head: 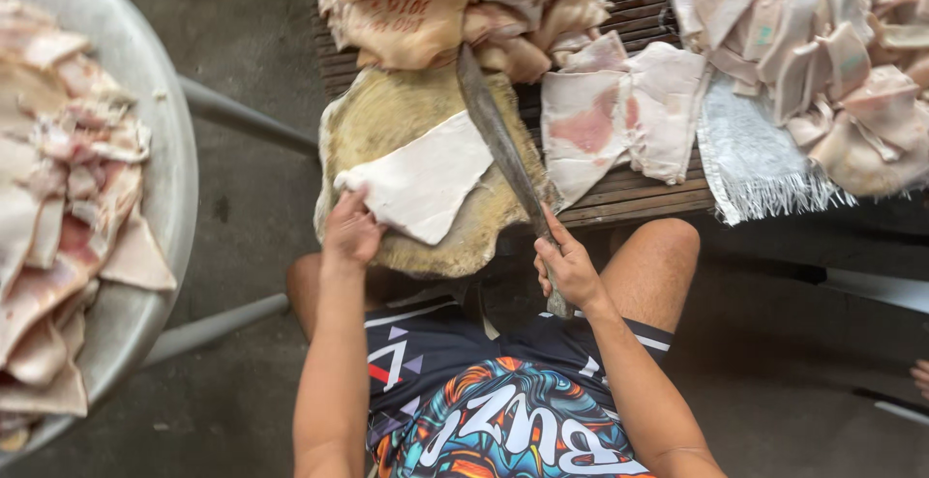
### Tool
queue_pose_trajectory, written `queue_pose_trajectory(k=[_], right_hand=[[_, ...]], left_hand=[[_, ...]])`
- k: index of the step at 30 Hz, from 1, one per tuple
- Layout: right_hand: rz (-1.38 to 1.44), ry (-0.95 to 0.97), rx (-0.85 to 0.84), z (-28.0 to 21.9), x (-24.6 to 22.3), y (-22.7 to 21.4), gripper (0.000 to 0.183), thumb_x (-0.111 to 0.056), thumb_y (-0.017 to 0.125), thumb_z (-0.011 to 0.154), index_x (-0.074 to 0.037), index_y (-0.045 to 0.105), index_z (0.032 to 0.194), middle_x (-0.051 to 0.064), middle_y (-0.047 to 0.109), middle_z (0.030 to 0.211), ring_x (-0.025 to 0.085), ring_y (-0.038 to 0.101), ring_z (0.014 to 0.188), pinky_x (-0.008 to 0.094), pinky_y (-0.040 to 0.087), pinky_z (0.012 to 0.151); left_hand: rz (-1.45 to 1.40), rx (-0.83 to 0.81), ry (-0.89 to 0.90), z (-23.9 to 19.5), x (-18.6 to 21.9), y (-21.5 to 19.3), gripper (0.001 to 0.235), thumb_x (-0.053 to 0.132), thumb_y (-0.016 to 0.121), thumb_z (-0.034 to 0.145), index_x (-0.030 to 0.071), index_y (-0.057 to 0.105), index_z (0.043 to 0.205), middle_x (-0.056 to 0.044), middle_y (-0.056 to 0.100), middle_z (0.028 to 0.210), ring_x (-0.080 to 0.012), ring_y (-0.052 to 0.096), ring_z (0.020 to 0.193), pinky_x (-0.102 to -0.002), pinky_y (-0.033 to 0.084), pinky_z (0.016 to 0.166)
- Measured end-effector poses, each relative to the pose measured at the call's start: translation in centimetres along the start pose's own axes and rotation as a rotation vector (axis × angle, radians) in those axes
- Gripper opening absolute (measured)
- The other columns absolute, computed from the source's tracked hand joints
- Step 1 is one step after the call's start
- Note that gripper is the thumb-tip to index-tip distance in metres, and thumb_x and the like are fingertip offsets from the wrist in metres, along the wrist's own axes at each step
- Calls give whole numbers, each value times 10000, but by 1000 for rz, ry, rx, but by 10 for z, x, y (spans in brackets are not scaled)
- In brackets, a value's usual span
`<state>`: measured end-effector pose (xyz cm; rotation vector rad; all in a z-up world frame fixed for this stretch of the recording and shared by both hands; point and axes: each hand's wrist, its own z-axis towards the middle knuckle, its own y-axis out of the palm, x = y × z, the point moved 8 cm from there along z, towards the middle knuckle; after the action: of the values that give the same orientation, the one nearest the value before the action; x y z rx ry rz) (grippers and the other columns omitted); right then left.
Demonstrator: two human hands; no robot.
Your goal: The person cuts processed animal skin into strips using a large blade on a wooden block, then moves the pieces to a pile.
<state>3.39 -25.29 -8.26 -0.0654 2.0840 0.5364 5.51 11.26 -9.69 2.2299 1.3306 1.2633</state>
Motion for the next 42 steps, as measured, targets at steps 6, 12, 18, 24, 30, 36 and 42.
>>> queue_pose_trajectory(k=[6,12,18,24,30,36,42], right_hand=[[4,49,15,9,3,4,684,-191,503,1033,-333,226,1641,36,489,654,117,484,458,289,490,427],[9,100,8,-5,9,0,687,-229,473,1044,-373,182,1649,44,490,657,121,491,459,293,500,445],[45,72,-40,5,4,1,694,-222,483,1040,-372,176,1644,52,496,661,133,501,453,303,511,452],[-106,22,27,1,-9,9,698,-198,526,1025,-328,232,1645,27,505,697,102,488,492,275,486,447],[-748,-372,118,-44,-62,25,602,-189,592,1048,-216,382,1612,120,663,811,158,627,666,332,534,640],[-1019,-484,89,-36,-67,69,568,-217,605,1031,-226,437,1573,154,708,859,309,700,753,373,549,706],[-926,-172,31,-46,-68,77,608,-199,581,1016,-242,389,1591,131,598,641,252,600,565,358,512,623]], left_hand=[[287,117,197,5,1,4,353,-70,709,908,-41,675,1257,-133,716,1119,-229,683,1015,-395,582,942],[407,92,267,-22,32,18,246,16,704,941,-11,716,1184,-92,748,1081,-171,699,942,-330,600,843],[300,20,237,-16,35,37,311,22,722,950,-70,674,1243,-127,731,1140,-217,703,1024,-341,613,875],[473,139,81,-17,-5,50,654,-62,695,826,47,443,1420,-185,620,1292,-285,694,1099,-387,615,943],[403,64,-7,-13,-10,15,474,-58,713,840,-162,574,1282,-242,694,1210,-318,721,1060,-402,610,944],[633,113,-23,-5,15,-2,393,-39,707,848,-96,610,1224,-231,730,1128,-288,740,1026,-365,617,920],[625,62,-26,-9,12,2,389,-56,711,843,-116,627,1218,-224,724,1163,-288,729,1032,-359,603,911]])
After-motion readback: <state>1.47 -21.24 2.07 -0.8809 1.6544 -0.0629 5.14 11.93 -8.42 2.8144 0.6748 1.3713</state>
